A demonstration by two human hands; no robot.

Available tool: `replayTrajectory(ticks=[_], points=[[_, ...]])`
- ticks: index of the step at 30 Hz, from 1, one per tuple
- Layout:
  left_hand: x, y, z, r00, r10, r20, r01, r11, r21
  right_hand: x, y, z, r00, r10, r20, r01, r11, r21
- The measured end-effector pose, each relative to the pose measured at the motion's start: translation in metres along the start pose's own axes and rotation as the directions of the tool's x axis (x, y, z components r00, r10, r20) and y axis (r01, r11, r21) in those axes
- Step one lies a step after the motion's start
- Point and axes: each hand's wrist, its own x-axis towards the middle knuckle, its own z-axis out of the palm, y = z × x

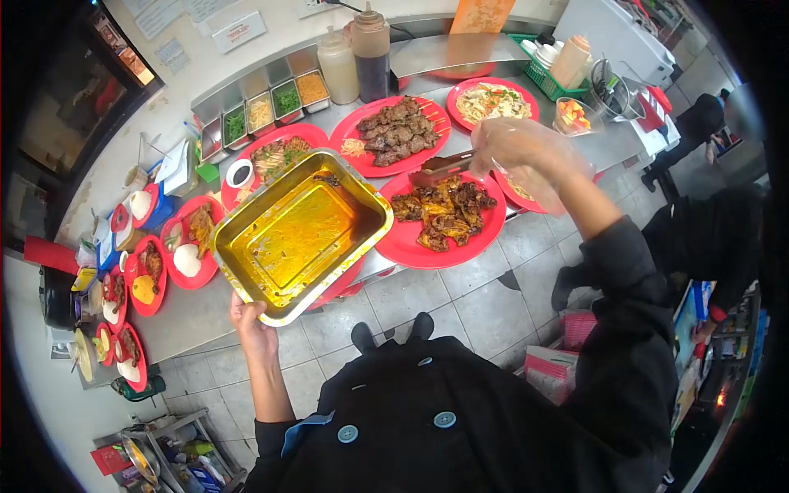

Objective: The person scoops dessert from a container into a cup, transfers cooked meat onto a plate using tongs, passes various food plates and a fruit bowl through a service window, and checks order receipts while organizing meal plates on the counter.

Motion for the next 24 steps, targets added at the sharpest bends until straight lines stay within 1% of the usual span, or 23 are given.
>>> replayTrajectory(ticks=[2, 3, 5, 6, 8, 10, 12, 13, 15, 16, 18, 19, 20, 22, 23, 24], points=[[0.002, 0.001, 0.001, 1.000, 0.007, -0.018, -0.007, 1.000, -0.017, 0.003, -0.007, -0.003, 0.982, 0.152, 0.116, -0.124, 0.968, -0.217], [0.004, 0.001, -0.002, 1.000, 0.012, -0.011, -0.012, 1.000, -0.013, 0.002, -0.002, 0.000, 0.981, 0.151, 0.121, -0.123, 0.968, -0.217], [0.006, 0.001, -0.003, 1.000, 0.017, -0.002, -0.017, 1.000, -0.008, -0.005, 0.013, 0.009, 0.996, 0.038, 0.086, -0.028, 0.993, -0.118], [0.007, 0.002, -0.002, 1.000, 0.020, -0.005, -0.020, 1.000, -0.008, -0.007, 0.014, 0.012, 0.996, 0.039, 0.086, -0.029, 0.993, -0.118], [0.011, 0.001, -0.001, 1.000, 0.025, -0.007, -0.025, 1.000, -0.011, -0.011, 0.014, 0.015, 0.977, 0.068, 0.201, -0.033, 0.984, -0.173], [0.014, 0.001, -0.001, 1.000, 0.016, -0.013, -0.016, 1.000, 0.001, -0.015, 0.016, 0.014, 0.983, 0.064, 0.173, -0.040, 0.989, -0.141], [0.017, 0.002, 0.001, 1.000, 0.014, -0.005, -0.014, 1.000, 0.012, -0.020, 0.014, 0.014, 0.999, -0.004, 0.040, 0.013, 0.976, -0.216], [0.019, 0.002, 0.003, 1.000, 0.012, 0.000, -0.012, 1.000, 0.017, -0.023, 0.009, 0.014, 0.999, 0.001, 0.038, 0.007, 0.977, -0.214], [0.022, 0.005, 0.008, 1.000, 0.003, 0.019, -0.004, 1.000, 0.010, -0.032, -0.008, 0.017, 0.997, -0.048, 0.061, 0.066, 0.936, -0.345], [0.024, 0.007, 0.012, 0.999, -0.004, 0.039, 0.004, 1.000, 0.001, -0.040, -0.010, 0.024, 0.998, -0.032, 0.052, 0.048, 0.939, -0.341], [0.031, 0.011, 0.020, 0.996, -0.013, 0.090, 0.012, 1.000, 0.010, -0.059, -0.007, 0.043, 0.957, -0.279, -0.081, 0.229, 0.896, -0.380], [0.035, 0.011, 0.023, 0.992, -0.018, 0.121, 0.016, 1.000, 0.019, -0.070, -0.008, 0.048, 0.966, -0.237, -0.103, 0.182, 0.908, -0.378], [0.040, 0.011, 0.018, 0.983, -0.048, 0.180, 0.044, 0.999, 0.027, -0.084, -0.009, 0.053, 0.977, -0.139, -0.160, 0.075, 0.933, -0.352], [0.052, 0.009, 0.019, 0.970, -0.058, 0.234, 0.045, 0.997, 0.061, -0.123, -0.012, 0.066, 0.966, 0.068, -0.251, -0.146, 0.941, -0.306], [0.063, 0.007, 0.010, 0.946, -0.111, 0.304, 0.098, 0.993, 0.058, -0.152, -0.017, 0.075, 0.925, 0.186, -0.332, -0.238, 0.964, -0.121], [0.070, -0.001, 0.005, 0.911, -0.166, 0.379, 0.153, 0.986, 0.064, -0.183, -0.018, 0.089, 0.858, 0.310, -0.410, -0.308, 0.949, 0.072]])
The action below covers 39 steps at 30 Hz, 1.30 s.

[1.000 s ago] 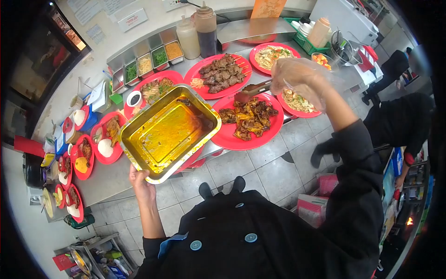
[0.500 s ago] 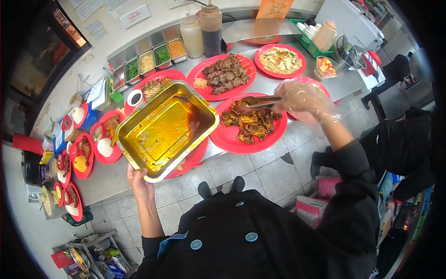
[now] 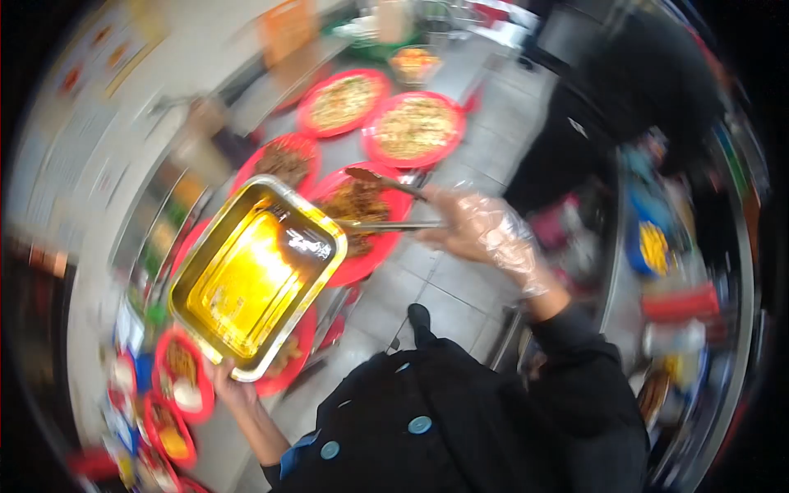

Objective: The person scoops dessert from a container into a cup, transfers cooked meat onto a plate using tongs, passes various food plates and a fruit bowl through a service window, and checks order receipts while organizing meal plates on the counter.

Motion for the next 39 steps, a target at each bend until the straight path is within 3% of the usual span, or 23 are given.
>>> replayTrajectory(ticks=[2, 3, 6, 7, 9, 10, 11, 12, 13, 15, 18, 20, 22, 24, 25, 26, 27, 31, 34, 35, 36, 38, 39], points=[[0.005, -0.009, 0.007, 0.993, -0.089, 0.077, 0.092, 0.995, -0.046, -0.076, 0.013, 0.023, 0.929, 0.369, -0.036, -0.336, 0.879, 0.337], [0.011, -0.018, 0.007, 0.980, -0.110, 0.165, 0.118, 0.992, -0.039, -0.117, 0.022, 0.045, 0.881, 0.469, -0.058, -0.386, 0.784, 0.486], [0.015, -0.018, 0.047, 0.847, -0.211, 0.488, 0.249, 0.969, -0.014, -0.243, -0.013, 0.068, 0.673, 0.736, -0.075, -0.434, 0.474, 0.766], [0.007, -0.023, 0.064, 0.701, -0.268, 0.661, 0.350, 0.937, 0.009, -0.283, -0.039, 0.070, 0.563, 0.815, -0.134, -0.324, 0.367, 0.872], [0.004, -0.040, 0.078, 0.523, -0.358, 0.773, 0.435, 0.892, 0.119, -0.361, -0.104, 0.076, 0.319, 0.933, -0.168, -0.258, 0.256, 0.932], [-0.007, -0.053, 0.086, 0.432, -0.384, 0.816, 0.458, 0.873, 0.168, -0.394, -0.135, 0.080, 0.205, 0.963, -0.174, -0.152, 0.207, 0.966], [-0.028, -0.059, 0.092, 0.360, -0.475, 0.803, 0.548, 0.804, 0.230, -0.420, -0.178, 0.071, 0.025, 0.976, -0.214, -0.202, 0.215, 0.955], [-0.075, -0.047, 0.108, 0.251, -0.446, 0.859, 0.564, 0.789, 0.245, -0.453, -0.210, 0.072, -0.015, 0.996, -0.090, -0.127, 0.087, 0.988], [-0.103, -0.070, 0.146, 0.155, -0.471, 0.868, 0.566, 0.762, 0.313, -0.472, -0.196, 0.068, -0.123, 0.986, -0.109, -0.106, 0.097, 0.990], [-0.164, -0.077, 0.162, -0.079, -0.489, 0.869, 0.595, 0.676, 0.435, -0.520, -0.246, 0.072, -0.334, 0.933, -0.136, -0.082, 0.115, 0.990], [-0.258, -0.091, 0.175, -0.375, -0.517, 0.769, 0.572, 0.524, 0.631, -0.588, -0.312, 0.079, -0.604, 0.792, -0.082, -0.107, 0.022, 0.994], [-0.335, -0.086, 0.179, -0.477, -0.489, 0.730, 0.544, 0.488, 0.683, -0.628, -0.344, 0.083, -0.763, 0.616, -0.198, -0.223, 0.038, 0.974], [-0.418, -0.078, 0.177, -0.557, -0.444, 0.702, 0.529, 0.461, 0.712, -0.657, -0.368, 0.077, -0.819, 0.450, -0.357, -0.330, 0.141, 0.933], [-0.495, -0.087, 0.172, -0.632, -0.423, 0.649, 0.491, 0.429, 0.758, -0.701, -0.385, 0.074, -0.812, 0.407, -0.418, -0.394, 0.145, 0.908], [-0.536, -0.100, 0.165, -0.634, -0.453, 0.627, 0.477, 0.410, 0.778, -0.721, -0.395, 0.067, -0.840, 0.319, -0.439, -0.515, -0.213, 0.831], [-0.576, -0.104, 0.157, -0.633, -0.488, 0.601, 0.462, 0.385, 0.799, -0.743, -0.407, 0.060, -0.843, 0.240, -0.481, -0.526, -0.555, 0.645], [-0.614, -0.095, 0.153, -0.647, -0.479, 0.593, 0.461, 0.374, 0.805, -0.769, -0.410, 0.060, -0.794, 0.191, -0.577, -0.562, -0.592, 0.577], [-0.752, -0.117, 0.125, -0.628, -0.513, 0.585, 0.461, 0.360, 0.811, -0.857, -0.416, 0.035, -0.762, 0.276, -0.585, -0.554, -0.746, 0.370], [-0.833, -0.137, 0.105, -0.620, -0.526, 0.582, 0.501, 0.306, 0.810, -0.898, -0.409, 0.024, -0.728, 0.357, -0.586, -0.608, -0.731, 0.310], [-0.853, -0.139, 0.098, -0.625, -0.525, 0.578, 0.508, 0.289, 0.812, -0.917, -0.408, 0.031, -0.640, 0.399, -0.657, -0.687, -0.680, 0.256], [-0.870, -0.139, 0.093, -0.630, -0.521, 0.576, 0.517, 0.272, 0.812, -0.929, -0.406, 0.030, -0.642, 0.405, -0.651, -0.688, -0.679, 0.256], [-0.888, -0.136, 0.088, -0.652, -0.522, 0.549, 0.465, 0.297, 0.834, -0.946, -0.396, 0.029, -0.671, 0.423, -0.609, -0.626, -0.763, 0.160], [-0.891, -0.132, 0.087, -0.708, -0.516, 0.481, 0.341, 0.346, 0.874, -0.948, -0.393, 0.027, -0.650, 0.360, -0.669, -0.619, -0.761, 0.192]])
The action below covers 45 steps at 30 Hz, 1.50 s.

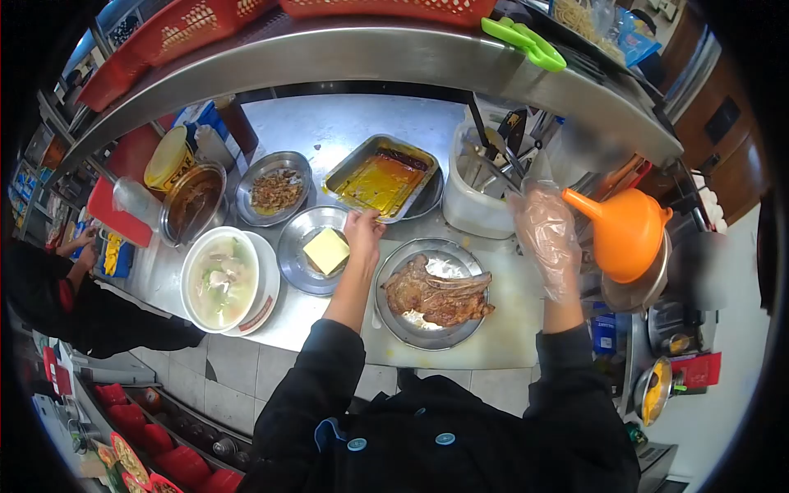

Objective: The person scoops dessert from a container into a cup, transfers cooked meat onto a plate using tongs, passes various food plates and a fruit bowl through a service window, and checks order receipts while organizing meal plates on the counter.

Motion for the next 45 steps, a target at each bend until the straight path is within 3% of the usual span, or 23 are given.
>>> replayTrajectory(ticks=[4, 6, 8, 9, 10, 12, 14, 16, 18, 20, 21, 23, 26, 27, 30, 31, 32, 33, 35, 37, 39, 41, 45], points=[[-0.038, 0.020, -0.010, 0.896, -0.409, 0.172, 0.356, 0.894, 0.271, 0.004, 0.020, 0.005, 0.999, -0.042, -0.018, 0.043, 0.994, 0.099], [-0.090, 0.046, -0.018, 0.913, -0.378, 0.154, 0.281, 0.856, 0.435, 0.013, 0.032, 0.013, 0.964, -0.265, 0.011, 0.264, 0.962, 0.065], [-0.131, 0.077, -0.046, 0.815, -0.511, 0.273, 0.179, 0.670, 0.720, 0.038, 0.033, 0.039, 0.962, -0.255, 0.099, 0.256, 0.967, -0.005], [-0.152, 0.095, -0.071, 0.727, -0.618, 0.299, 0.214, 0.618, 0.757, 0.052, 0.031, 0.052, 0.957, -0.233, 0.175, 0.250, 0.965, -0.083], [-0.174, 0.113, -0.090, 0.672, -0.725, 0.147, 0.341, 0.480, 0.808, 0.065, 0.032, 0.062, 0.948, -0.264, 0.176, 0.278, 0.959, -0.061], [-0.201, 0.109, -0.180, 0.589, -0.807, -0.047, 0.608, 0.403, 0.684, 0.091, 0.033, 0.082, 0.853, -0.506, 0.131, 0.523, 0.830, -0.197], [-0.221, 0.068, -0.259, 0.672, -0.592, -0.444, 0.727, 0.414, 0.548, 0.107, 0.024, 0.103, 0.833, -0.486, 0.266, 0.546, 0.800, -0.249], [-0.217, 0.005, -0.321, 0.725, -0.387, -0.570, 0.614, 0.738, 0.280, 0.125, 0.067, 0.184, 0.821, -0.523, 0.227, 0.570, 0.745, -0.345], [-0.191, -0.034, -0.317, 0.650, -0.477, -0.591, 0.407, 0.876, -0.259, 0.088, -0.022, 0.050, 0.840, -0.473, 0.265, 0.542, 0.758, -0.364], [-0.161, -0.077, -0.300, 0.843, -0.381, -0.380, 0.332, 0.924, -0.191, 0.062, -0.062, 0.031, 0.887, -0.451, 0.098, 0.452, 0.892, 0.012], [-0.150, -0.078, -0.270, 0.951, -0.284, -0.127, 0.160, 0.796, -0.584, 0.046, -0.090, 0.022, 0.833, -0.540, -0.122, 0.547, 0.836, 0.033], [-0.165, -0.057, -0.247, 0.935, -0.348, -0.067, 0.203, 0.680, -0.704, 0.017, -0.147, 0.008, 0.758, -0.604, -0.248, 0.652, 0.722, 0.232], [-0.213, -0.002, -0.233, 0.883, -0.468, -0.038, 0.399, 0.791, -0.464, -0.030, -0.239, -0.001, 0.690, -0.685, -0.235, 0.700, 0.546, 0.461], [-0.225, -0.002, -0.247, 0.877, -0.480, -0.006, 0.427, 0.785, -0.448, -0.050, -0.271, -0.012, 0.701, -0.702, -0.126, 0.619, 0.511, 0.596], [-0.289, 0.090, -0.269, 0.942, -0.313, 0.119, 0.335, 0.875, -0.348, -0.119, -0.358, 0.011, 0.573, -0.789, -0.223, 0.587, 0.205, 0.783], [-0.308, 0.129, -0.270, 0.971, -0.221, 0.090, 0.238, 0.884, -0.403, -0.152, -0.389, 0.008, 0.637, -0.749, -0.183, 0.227, -0.044, 0.973], [-0.323, 0.160, -0.275, 0.992, -0.125, -0.032, 0.109, 0.942, -0.316, -0.185, -0.419, 0.005, 0.662, -0.746, -0.080, -0.190, -0.270, 0.944], [-0.335, 0.177, -0.283, 0.994, 0.011, -0.109, -0.034, 0.975, -0.217, -0.219, -0.447, 0.005, 0.565, -0.825, -0.021, -0.413, -0.305, 0.858], [-0.363, 0.215, -0.276, 0.954, 0.148, -0.262, -0.191, 0.971, -0.146, -0.282, -0.499, -0.018, 0.396, -0.918, -0.029, -0.836, -0.374, 0.402], [-0.392, 0.234, -0.304, 0.965, 0.170, -0.200, -0.225, 0.929, -0.293, -0.326, -0.545, -0.057, 0.285, -0.944, -0.165, -0.937, -0.311, 0.157], [-0.415, 0.255, -0.334, 0.972, 0.203, -0.118, -0.234, 0.872, -0.429, -0.356, -0.585, -0.085, 0.321, -0.933, -0.165, -0.930, -0.343, 0.135], [-0.434, 0.270, -0.366, 0.911, 0.410, -0.034, -0.376, 0.796, -0.474, -0.383, -0.622, -0.095, 0.260, -0.932, -0.253, -0.960, -0.277, 0.034], [-0.465, 0.307, -0.396, 0.720, 0.615, -0.321, -0.694, 0.625, -0.357, -0.425, -0.701, -0.122, 0.267, -0.901, -0.341, -0.943, -0.318, 0.102]])
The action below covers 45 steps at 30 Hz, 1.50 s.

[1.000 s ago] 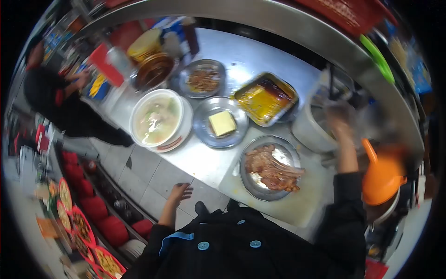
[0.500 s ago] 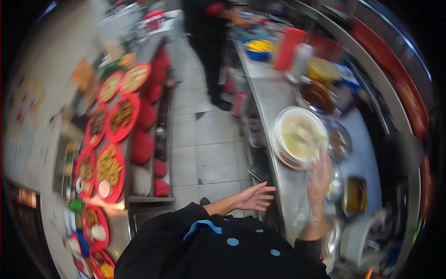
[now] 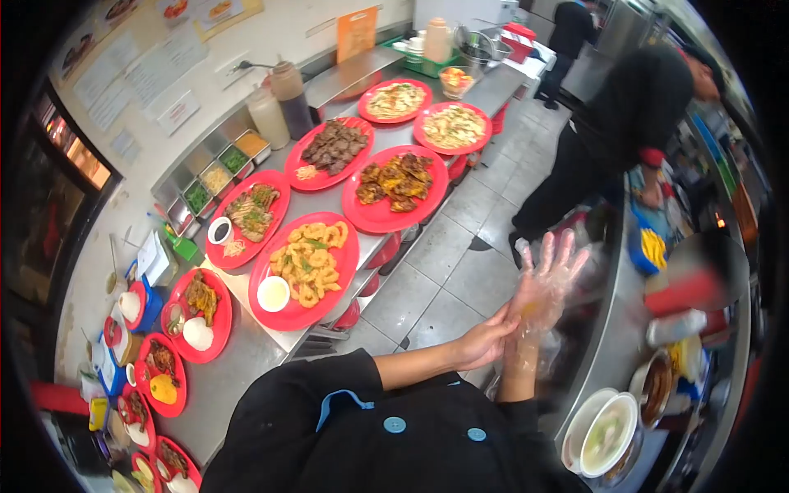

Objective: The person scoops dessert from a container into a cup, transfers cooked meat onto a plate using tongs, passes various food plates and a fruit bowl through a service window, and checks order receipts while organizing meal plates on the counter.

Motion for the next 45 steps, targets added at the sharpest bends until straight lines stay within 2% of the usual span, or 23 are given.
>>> replayTrajectory(ticks=[2, 3, 4, 5, 6, 8, 9, 10, 12, 14, 16, 18, 20, 21, 23, 26, 27, 31, 35, 38, 40, 41, 45], points=[[0.016, 0.023, -0.006, 0.955, 0.280, -0.102, -0.255, 0.944, 0.208, 0.040, 0.031, 0.009, 0.999, -0.025, 0.027, 0.030, 0.983, -0.182], [0.022, 0.037, -0.012, 0.942, 0.316, -0.111, -0.288, 0.934, 0.211, 0.056, 0.043, 0.027, 0.997, -0.037, 0.061, 0.051, 0.969, -0.243], [0.025, 0.050, -0.019, 0.917, 0.389, -0.090, -0.301, 0.821, 0.486, 0.076, 0.061, 0.029, 0.997, -0.007, 0.082, 0.026, 0.973, -0.228], [0.028, 0.068, -0.028, 0.889, 0.455, -0.058, -0.278, 0.635, 0.721, 0.100, 0.082, 0.031, 0.993, -0.007, 0.118, 0.047, 0.940, -0.337], [0.033, 0.089, -0.040, 0.864, 0.499, -0.069, -0.299, 0.618, 0.727, 0.126, 0.103, 0.034, 0.987, -0.003, 0.161, 0.074, 0.897, -0.436], [0.035, 0.139, -0.059, 0.891, 0.452, 0.047, -0.136, 0.168, 0.976, 0.180, 0.166, 0.034, 0.980, 0.080, 0.180, 0.004, 0.905, -0.426], [0.028, 0.166, -0.039, 0.858, 0.513, -0.034, -0.112, 0.251, 0.962, 0.202, 0.196, 0.053, 0.945, 0.109, 0.307, 0.010, 0.932, -0.362], [0.019, 0.188, -0.043, 0.824, 0.565, -0.050, -0.103, 0.236, 0.966, 0.220, 0.226, 0.074, 0.896, 0.128, 0.426, 0.003, 0.956, -0.294], [-0.006, 0.219, -0.049, 0.832, 0.483, -0.273, 0.188, 0.218, 0.958, 0.232, 0.276, 0.137, 0.713, 0.416, 0.564, -0.274, 0.906, -0.321], [-0.041, 0.231, -0.036, 0.614, 0.714, -0.337, 0.351, 0.136, 0.926, 0.229, 0.318, 0.206, 0.350, 0.585, 0.731, 0.118, 0.747, -0.654], [-0.070, 0.228, -0.016, 0.340, 0.822, -0.456, 0.378, 0.324, 0.867, 0.188, 0.366, 0.264, 0.234, 0.536, 0.811, 0.315, 0.748, -0.584], [-0.100, 0.210, 0.000, 0.186, 0.797, -0.574, 0.434, 0.458, 0.776, 0.142, 0.444, 0.306, -0.032, 0.391, 0.920, 0.422, 0.839, -0.342], [-0.124, 0.183, 0.012, 0.033, 0.796, -0.605, 0.430, 0.535, 0.727, 0.097, 0.494, 0.349, -0.251, 0.367, 0.896, 0.668, 0.735, -0.114], [-0.131, 0.169, 0.018, 0.003, 0.797, -0.605, 0.425, 0.546, 0.722, 0.079, 0.513, 0.363, -0.272, 0.349, 0.897, 0.652, 0.752, -0.095], [-0.142, 0.146, 0.025, -0.259, 0.634, -0.728, 0.344, 0.765, 0.544, 0.040, 0.546, 0.387, -0.386, 0.469, 0.795, 0.737, 0.675, -0.041], [-0.151, 0.118, 0.026, -0.437, 0.506, -0.744, 0.204, 0.861, 0.466, 0.006, 0.591, 0.393, -0.482, 0.374, 0.792, 0.741, 0.657, 0.140], [-0.154, 0.115, 0.028, -0.457, 0.457, -0.763, 0.140, 0.884, 0.445, -0.002, 0.596, 0.399, -0.544, 0.496, 0.677, 0.778, 0.601, 0.184], [-0.169, 0.104, 0.023, -0.479, 0.404, -0.780, 0.049, 0.899, 0.435, -0.026, 0.603, 0.387, -0.515, 0.437, 0.737, 0.803, 0.548, 0.235], [-0.189, 0.101, 0.019, -0.512, 0.451, -0.731, 0.091, 0.875, 0.475, -0.032, 0.622, 0.384, -0.482, 0.448, 0.753, 0.816, 0.543, 0.199], [-0.207, 0.094, 0.014, -0.509, 0.469, -0.722, 0.100, 0.865, 0.491, -0.013, 0.608, 0.394, -0.488, 0.501, 0.714, 0.792, 0.598, 0.122], [-0.214, 0.092, 0.012, -0.502, 0.485, -0.716, 0.125, 0.860, 0.495, -0.008, 0.614, 0.403, -0.396, 0.582, 0.710, 0.767, 0.635, -0.093], [-0.217, 0.093, 0.012, -0.496, 0.485, -0.720, 0.123, 0.861, 0.494, -0.006, 0.618, 0.405, -0.448, 0.475, 0.758, 0.732, 0.681, 0.005], [-0.228, 0.097, 0.011, -0.470, 0.503, -0.726, 0.163, 0.857, 0.488, 0.021, 0.607, 0.404, -0.410, 0.247, 0.878, 0.499, 0.867, -0.012]])
